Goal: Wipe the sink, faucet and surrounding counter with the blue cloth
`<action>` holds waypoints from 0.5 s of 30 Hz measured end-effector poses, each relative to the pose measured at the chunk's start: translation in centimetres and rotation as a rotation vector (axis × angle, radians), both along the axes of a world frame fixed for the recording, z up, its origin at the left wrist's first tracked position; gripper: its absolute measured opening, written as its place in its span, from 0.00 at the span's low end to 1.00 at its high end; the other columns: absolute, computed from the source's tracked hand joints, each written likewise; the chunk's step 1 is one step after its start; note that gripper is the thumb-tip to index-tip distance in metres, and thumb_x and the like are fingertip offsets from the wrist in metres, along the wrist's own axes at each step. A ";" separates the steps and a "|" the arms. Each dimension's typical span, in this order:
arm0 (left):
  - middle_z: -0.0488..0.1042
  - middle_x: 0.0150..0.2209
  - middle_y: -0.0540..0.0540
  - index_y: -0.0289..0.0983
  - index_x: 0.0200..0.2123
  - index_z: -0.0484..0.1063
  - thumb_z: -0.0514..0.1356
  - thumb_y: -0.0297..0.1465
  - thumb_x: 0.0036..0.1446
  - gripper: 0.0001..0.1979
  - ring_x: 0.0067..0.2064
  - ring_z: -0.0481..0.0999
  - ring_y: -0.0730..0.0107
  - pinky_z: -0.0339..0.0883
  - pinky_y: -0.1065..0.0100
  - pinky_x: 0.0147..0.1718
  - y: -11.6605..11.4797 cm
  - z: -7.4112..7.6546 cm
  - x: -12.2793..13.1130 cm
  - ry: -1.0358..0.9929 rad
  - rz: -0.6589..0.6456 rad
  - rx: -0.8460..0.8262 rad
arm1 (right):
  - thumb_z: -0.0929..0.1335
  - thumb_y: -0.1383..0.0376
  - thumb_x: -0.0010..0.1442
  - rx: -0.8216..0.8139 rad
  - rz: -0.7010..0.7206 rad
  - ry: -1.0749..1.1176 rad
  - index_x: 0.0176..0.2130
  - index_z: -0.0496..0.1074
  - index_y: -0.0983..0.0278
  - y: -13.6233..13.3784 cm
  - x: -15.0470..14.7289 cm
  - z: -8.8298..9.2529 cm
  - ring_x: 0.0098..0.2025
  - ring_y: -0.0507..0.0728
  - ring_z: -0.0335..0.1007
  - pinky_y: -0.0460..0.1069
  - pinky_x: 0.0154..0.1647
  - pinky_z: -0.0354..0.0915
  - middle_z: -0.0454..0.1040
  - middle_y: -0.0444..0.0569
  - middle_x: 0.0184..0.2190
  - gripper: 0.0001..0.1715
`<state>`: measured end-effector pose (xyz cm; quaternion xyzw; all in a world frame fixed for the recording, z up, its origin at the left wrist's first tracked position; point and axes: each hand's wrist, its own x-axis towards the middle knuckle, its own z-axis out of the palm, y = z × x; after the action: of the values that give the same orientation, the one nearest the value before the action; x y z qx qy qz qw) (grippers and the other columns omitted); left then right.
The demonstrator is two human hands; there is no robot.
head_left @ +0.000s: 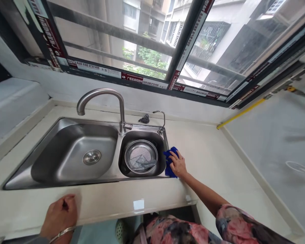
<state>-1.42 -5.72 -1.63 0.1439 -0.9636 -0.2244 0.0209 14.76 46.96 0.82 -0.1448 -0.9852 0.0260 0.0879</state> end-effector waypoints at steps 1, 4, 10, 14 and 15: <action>0.73 0.30 0.52 0.45 0.34 0.78 0.53 0.39 0.61 0.14 0.37 0.71 0.68 0.60 0.70 0.34 0.1 0.1 0.0 -0.006 -0.014 0.018 | 0.61 0.66 0.63 0.001 -0.010 0.016 0.55 0.74 0.59 -0.6 1.1 -0.1 0.74 0.69 0.47 0.64 0.63 0.61 0.67 0.48 0.67 0.24; 0.74 0.33 0.46 0.39 0.37 0.80 0.52 0.39 0.63 0.18 0.38 0.70 0.66 0.60 0.68 0.34 0.5 0.5 0.5 0.086 -0.061 0.031 | 0.60 0.66 0.63 -0.004 -0.085 0.055 0.56 0.73 0.58 -2.4 4.5 -0.6 0.73 0.67 0.50 0.64 0.64 0.63 0.68 0.47 0.66 0.25; 0.77 0.35 0.43 0.36 0.40 0.81 0.48 0.41 0.66 0.23 0.36 0.71 0.65 0.57 0.66 0.30 0.9 0.1 1.6 0.222 -0.125 0.032 | 0.58 0.65 0.63 -0.007 -0.238 0.073 0.59 0.69 0.56 -7.1 9.5 -1.6 0.73 0.69 0.49 0.67 0.64 0.62 0.66 0.48 0.67 0.28; 0.79 0.33 0.43 0.36 0.37 0.79 0.49 0.39 0.64 0.20 0.37 0.73 0.64 0.65 0.65 0.37 0.0 -1.7 1.0 0.267 -0.270 0.088 | 0.60 0.65 0.62 -0.018 -0.382 0.032 0.60 0.68 0.57 -10.7 9.1 -1.4 0.72 0.72 0.48 0.69 0.62 0.60 0.64 0.52 0.68 0.29; 0.79 0.34 0.42 0.36 0.36 0.78 0.49 0.38 0.64 0.20 0.37 0.73 0.63 0.66 0.65 0.40 -0.2 -2.1 0.8 0.271 -0.304 0.103 | 0.60 0.65 0.62 -0.023 -0.391 0.023 0.60 0.68 0.56 -11.6 8.5 -1.3 0.72 0.73 0.48 0.69 0.63 0.59 0.64 0.52 0.68 0.29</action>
<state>-0.66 -5.91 -3.75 -0.0339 -0.9499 -0.2912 0.1086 23.25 35.37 -0.49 -0.3341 -0.9369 0.0211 0.1007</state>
